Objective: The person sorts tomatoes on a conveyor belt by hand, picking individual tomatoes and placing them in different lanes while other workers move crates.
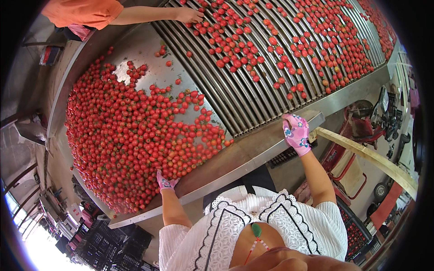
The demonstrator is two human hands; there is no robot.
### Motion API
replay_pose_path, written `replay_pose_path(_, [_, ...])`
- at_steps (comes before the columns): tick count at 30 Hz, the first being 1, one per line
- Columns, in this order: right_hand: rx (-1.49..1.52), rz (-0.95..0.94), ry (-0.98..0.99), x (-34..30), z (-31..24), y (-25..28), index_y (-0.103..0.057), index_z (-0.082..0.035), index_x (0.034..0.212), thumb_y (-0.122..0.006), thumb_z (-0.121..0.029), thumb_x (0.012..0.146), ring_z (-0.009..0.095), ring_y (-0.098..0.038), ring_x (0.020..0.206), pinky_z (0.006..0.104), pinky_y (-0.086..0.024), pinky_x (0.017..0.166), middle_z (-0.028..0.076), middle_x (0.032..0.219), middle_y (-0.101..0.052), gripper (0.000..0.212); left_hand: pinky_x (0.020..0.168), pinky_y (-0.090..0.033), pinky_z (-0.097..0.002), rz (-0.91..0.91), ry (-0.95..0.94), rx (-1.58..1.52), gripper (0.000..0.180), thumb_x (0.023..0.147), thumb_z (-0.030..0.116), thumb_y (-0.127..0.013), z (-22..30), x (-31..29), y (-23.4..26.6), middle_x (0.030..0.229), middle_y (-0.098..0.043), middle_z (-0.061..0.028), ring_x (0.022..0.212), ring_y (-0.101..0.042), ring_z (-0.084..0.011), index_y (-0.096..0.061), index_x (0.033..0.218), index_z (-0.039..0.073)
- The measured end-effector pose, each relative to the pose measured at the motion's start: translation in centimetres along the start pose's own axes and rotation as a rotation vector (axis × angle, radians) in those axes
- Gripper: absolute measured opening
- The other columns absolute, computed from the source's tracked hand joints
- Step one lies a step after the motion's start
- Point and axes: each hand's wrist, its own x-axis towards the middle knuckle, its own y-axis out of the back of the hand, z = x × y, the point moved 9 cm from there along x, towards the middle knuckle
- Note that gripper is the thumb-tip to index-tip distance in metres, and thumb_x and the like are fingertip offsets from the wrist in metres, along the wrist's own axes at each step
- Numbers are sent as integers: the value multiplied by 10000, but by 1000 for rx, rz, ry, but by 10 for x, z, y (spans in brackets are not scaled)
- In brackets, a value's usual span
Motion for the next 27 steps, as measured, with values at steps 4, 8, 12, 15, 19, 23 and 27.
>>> replay_pose_path(4, [0,-8,-6,1,0,4,-668,-116,914,-619,-135,833,291,-633,770,417,-485,722,93,822,-677,96,1037,-210,-704,-282,137,-13,747,822,582,-538,-19,-6,-51,1578,-148,-50,1422,-177,-363,-277,1472,324])
replay_pose_path(8, [28,30,26,4,-5,5,-669,-118,911,-629,-137,822,288,-632,755,413,-487,709,89,806,-673,99,1077,-262,-607,-751,214,128,658,882,559,-492,-27,-22,-135,1493,-369,-59,1368,-327,-331,-390,1436,218])
replay_pose_path(12, [-6,22,10,-2,0,1,-672,-122,908,-637,-142,814,290,-628,748,414,-488,708,88,801,-671,102,1090,-307,-521,-678,272,212,615,915,515,-463,-44,-32,-211,1450,-435,-64,1346,-370,-303,-406,1426,177])
replay_pose_path(15, [30,7,28,3,-5,-8,-676,-121,896,-648,-142,804,290,-626,736,411,-488,699,86,792,-670,98,1062,-354,-543,-926,309,9,573,942,489,-440,-73,-12,-263,1421,-474,-89,1297,-443,-328,-448,1391,133])
replay_pose_path(19, [18,31,-6,-4,2,-4,-676,-118,886,-657,-133,794,286,-623,714,409,-488,671,83,777,-666,95,1067,-262,-606,-922,342,235,568,910,502,-524,-124,-76,-346,1392,-511,-55,1306,-434,-309,-472,1372,175])
replay_pose_path(23, [31,22,34,6,-10,-6,-675,-116,874,-662,-127,788,280,-622,705,411,-487,655,79,772,-664,87,653,-529,-492,-1107,637,131,300,936,374,-568,-186,-90,-400,1078,-656,-121,909,-647,-343,-596,1113,133])
replay_pose_path(27, [25,-40,67,9,-11,-11,-662,-126,910,-660,-125,797,284,-632,746,407,-493,688,70,804,-669,113,540,-434,-338,-1017,82,700,608,921,292,-604,-191,-185,-452,986,-666,-42,726,-592,-134,-337,1462,215])
